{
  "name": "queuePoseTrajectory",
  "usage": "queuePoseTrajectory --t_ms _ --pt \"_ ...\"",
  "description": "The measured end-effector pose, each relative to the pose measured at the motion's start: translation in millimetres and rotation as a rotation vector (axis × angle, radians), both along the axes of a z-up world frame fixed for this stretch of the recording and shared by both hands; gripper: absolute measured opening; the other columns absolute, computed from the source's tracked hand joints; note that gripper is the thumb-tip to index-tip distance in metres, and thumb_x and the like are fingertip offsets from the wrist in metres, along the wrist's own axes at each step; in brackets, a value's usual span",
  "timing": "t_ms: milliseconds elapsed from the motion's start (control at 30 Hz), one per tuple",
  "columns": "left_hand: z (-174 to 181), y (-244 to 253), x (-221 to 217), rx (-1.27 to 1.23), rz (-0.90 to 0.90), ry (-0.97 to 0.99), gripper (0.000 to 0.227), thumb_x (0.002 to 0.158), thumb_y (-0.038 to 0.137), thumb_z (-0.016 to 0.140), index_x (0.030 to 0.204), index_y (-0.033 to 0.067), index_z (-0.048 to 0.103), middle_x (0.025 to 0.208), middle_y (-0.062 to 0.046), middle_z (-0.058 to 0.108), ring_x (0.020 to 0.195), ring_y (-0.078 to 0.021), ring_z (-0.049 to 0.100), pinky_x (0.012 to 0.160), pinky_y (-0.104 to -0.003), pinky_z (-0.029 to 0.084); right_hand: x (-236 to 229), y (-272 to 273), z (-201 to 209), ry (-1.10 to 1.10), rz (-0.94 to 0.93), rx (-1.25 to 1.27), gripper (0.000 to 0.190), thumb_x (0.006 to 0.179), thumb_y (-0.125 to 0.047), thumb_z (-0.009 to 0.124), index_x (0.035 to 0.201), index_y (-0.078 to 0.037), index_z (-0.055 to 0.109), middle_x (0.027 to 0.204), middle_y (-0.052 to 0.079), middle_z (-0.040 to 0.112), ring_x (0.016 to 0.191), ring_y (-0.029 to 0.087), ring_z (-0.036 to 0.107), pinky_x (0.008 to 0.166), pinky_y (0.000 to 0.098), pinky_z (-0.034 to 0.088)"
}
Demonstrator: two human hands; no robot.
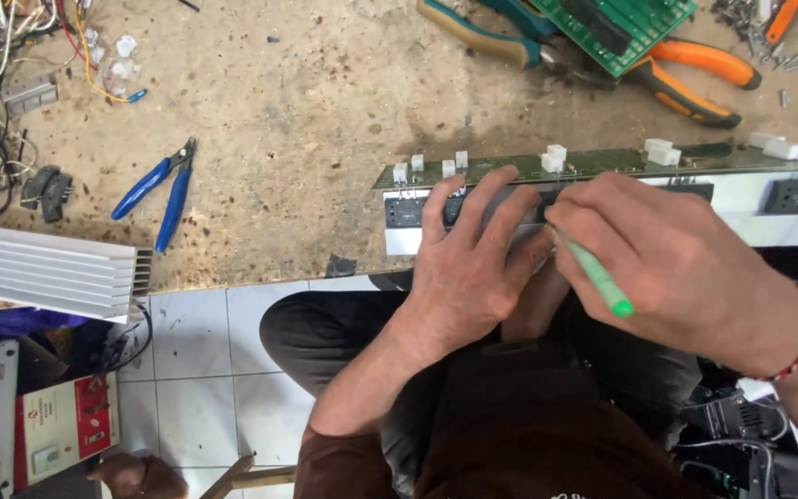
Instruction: The person applies a green substance to the black components on a circuit board using a green pen-like tool. They systematically move along the board, applying the substance to each component in sequence.
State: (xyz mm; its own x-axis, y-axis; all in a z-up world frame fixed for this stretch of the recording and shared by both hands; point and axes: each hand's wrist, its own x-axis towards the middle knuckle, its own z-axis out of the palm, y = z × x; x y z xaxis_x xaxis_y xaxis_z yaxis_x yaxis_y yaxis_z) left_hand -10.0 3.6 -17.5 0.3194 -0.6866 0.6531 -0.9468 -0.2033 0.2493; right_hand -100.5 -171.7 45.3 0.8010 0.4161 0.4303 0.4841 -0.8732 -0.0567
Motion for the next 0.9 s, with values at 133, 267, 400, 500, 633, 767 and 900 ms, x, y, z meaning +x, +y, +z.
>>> queuePoseTrajectory --t_ms 133,267,400,500,633,767,900 --pt "1.7 0.8 0.8 -0.008 -0.014 -0.030 0.017 0.108 0.015 0.056 0.112 0.0061 0.070 0.124 -0.010 0.063 0.125 -0.0332 0.062 0.108 -0.054 0.040 0.6 3.1 0.2 -0.002 -0.048 0.080 0.017 0.094 0.004 0.073 0.104 0.007 0.060 0.097 0.019 0.063 0.080 0.032 0.065 0.072 0.0406 0.061" --pt "2.8 0.6 0.6 0.006 -0.005 -0.058 0.017 0.109 0.016 0.058 0.115 0.0067 0.071 0.123 -0.010 0.063 0.126 -0.0329 0.061 0.107 -0.054 0.040 -1.4 2.2 -4.5 0.005 -0.094 0.204 0.017 0.096 0.004 0.074 0.108 0.005 0.061 0.099 0.018 0.066 0.079 0.030 0.066 0.071 0.0390 0.059" --pt "5.5 -0.2 1.2 -0.006 0.003 0.018 0.018 0.108 0.017 0.058 0.115 0.0033 0.068 0.121 -0.008 0.066 0.126 -0.0313 0.062 0.108 -0.054 0.040 -4.0 7.1 -5.9 -0.036 -0.112 0.145 0.019 0.094 0.006 0.077 0.108 0.008 0.064 0.101 0.021 0.067 0.087 0.034 0.070 0.079 0.0399 0.065" --pt "9.9 0.7 3.9 -0.024 -0.031 -0.081 0.016 0.108 0.011 0.059 0.102 0.0061 0.073 0.122 -0.012 0.063 0.121 -0.0360 0.062 0.105 -0.055 0.042 -1.3 8.0 -4.3 -0.033 -0.122 0.197 0.015 0.094 0.008 0.072 0.105 0.008 0.062 0.098 0.021 0.066 0.083 0.032 0.068 0.076 0.0385 0.063" --pt "6.6 2.0 2.9 -0.003 -0.030 -0.098 0.017 0.108 0.012 0.058 0.108 0.0094 0.074 0.122 -0.013 0.062 0.122 -0.0372 0.062 0.105 -0.056 0.040 -1.9 4.0 -4.8 0.003 -0.098 0.243 0.017 0.094 0.006 0.074 0.106 0.006 0.062 0.097 0.019 0.066 0.077 0.029 0.066 0.069 0.0376 0.059" --pt "8.9 0.2 4.2 -0.017 -0.020 -0.100 0.013 0.107 0.011 0.062 0.103 0.0078 0.075 0.121 -0.013 0.063 0.122 -0.0359 0.062 0.105 -0.056 0.040 -4.9 6.2 -7.3 0.003 -0.072 0.221 0.019 0.095 0.007 0.070 0.110 0.010 0.060 0.103 0.023 0.062 0.085 0.035 0.065 0.076 0.0410 0.062" --pt "5.0 1.5 3.6 0.020 -0.014 -0.039 0.017 0.108 0.015 0.059 0.113 0.0068 0.074 0.124 -0.011 0.064 0.127 -0.0340 0.059 0.109 -0.054 0.037 -3.7 1.0 -2.6 0.032 -0.037 0.337 0.025 0.090 0.012 0.073 0.109 0.005 0.059 0.094 0.017 0.068 0.076 0.024 0.066 0.070 0.0313 0.061"
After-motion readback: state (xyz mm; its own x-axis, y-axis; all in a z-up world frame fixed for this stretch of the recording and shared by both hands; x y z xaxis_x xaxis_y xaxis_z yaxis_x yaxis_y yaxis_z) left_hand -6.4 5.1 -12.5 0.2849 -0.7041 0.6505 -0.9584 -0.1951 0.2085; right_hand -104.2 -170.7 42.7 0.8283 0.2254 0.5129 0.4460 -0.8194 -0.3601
